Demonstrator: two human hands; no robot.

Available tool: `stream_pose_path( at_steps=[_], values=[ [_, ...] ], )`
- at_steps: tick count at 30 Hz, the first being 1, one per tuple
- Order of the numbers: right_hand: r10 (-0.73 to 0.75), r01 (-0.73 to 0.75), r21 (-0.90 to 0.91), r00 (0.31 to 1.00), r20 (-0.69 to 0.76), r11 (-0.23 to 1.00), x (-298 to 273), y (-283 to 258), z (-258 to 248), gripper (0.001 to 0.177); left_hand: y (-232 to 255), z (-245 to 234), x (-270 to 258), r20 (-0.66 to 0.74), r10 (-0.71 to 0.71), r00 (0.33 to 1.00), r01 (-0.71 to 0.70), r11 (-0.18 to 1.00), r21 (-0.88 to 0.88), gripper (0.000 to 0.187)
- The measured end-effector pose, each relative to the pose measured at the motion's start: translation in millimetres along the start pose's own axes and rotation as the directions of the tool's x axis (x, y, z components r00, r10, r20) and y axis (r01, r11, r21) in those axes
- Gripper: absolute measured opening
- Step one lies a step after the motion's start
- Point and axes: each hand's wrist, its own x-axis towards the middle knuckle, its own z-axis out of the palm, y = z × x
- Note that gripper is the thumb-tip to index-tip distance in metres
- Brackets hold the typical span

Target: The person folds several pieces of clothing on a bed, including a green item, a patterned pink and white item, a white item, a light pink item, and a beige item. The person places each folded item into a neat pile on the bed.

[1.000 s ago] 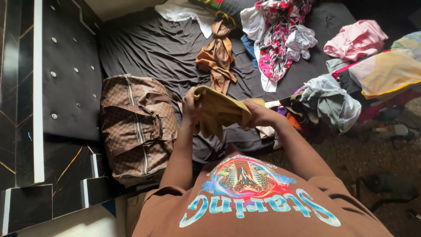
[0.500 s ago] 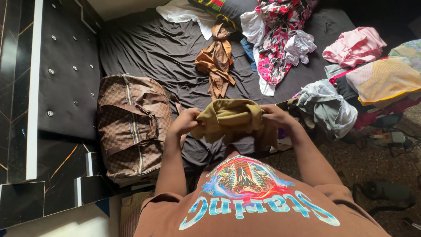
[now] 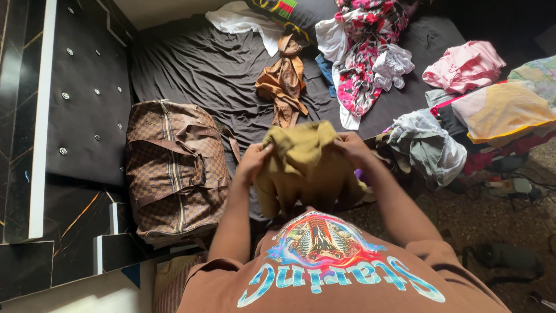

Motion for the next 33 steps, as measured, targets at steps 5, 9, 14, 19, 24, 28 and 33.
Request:
stream_pose_path(
  at_steps=[5,9,14,19,24,28,33],
  values=[
    [-0.408,0.284,-0.356,0.843,-0.349,0.890,-20.7,-59.7,109.7,0.029,-59.7,23.5,60.5,-0.404,0.089,0.911,0.019,0.967,0.256,0.037],
    [-0.460,0.142,-0.655,0.820,-0.342,0.742,4.4,27.2,134.4,0.035,-7.9,106.2,29.2,-0.426,0.171,0.889,0.081,0.854,0.513,0.043],
    [-0.185,0.183,0.357,0.982,-0.027,0.916,-28.4,-22.3,146.8,0.051,54.0,113.9,1.8,-0.256,0.263,0.930,-0.216,0.956,0.198,0.037],
    [-0.264,0.271,-0.045,0.956,0.126,0.961,-31.5,-47.8,96.7,0.057,73.0,88.2,-6.4,-0.047,0.329,0.943,-0.317,0.933,0.168,0.031],
    [-0.399,0.403,0.070,0.915,-0.062,0.913,-22.8,-84.6,62.0,0.052,101.1,79.6,-19.3,0.315,0.247,0.916,-0.246,0.968,-0.046,0.026],
    [-0.128,0.092,0.121,0.934,0.333,0.988,3.1,-21.8,53.9,0.043,136.8,99.2,-26.6,0.306,0.190,0.933,-0.181,0.982,-0.058,0.030],
    [0.159,-0.304,0.124,0.754,0.638,0.945,-3.4,60.7,60.2,0.046,129.2,78.5,-3.3,0.104,0.281,0.954,-0.257,0.945,-0.201,0.025]
  ],
)
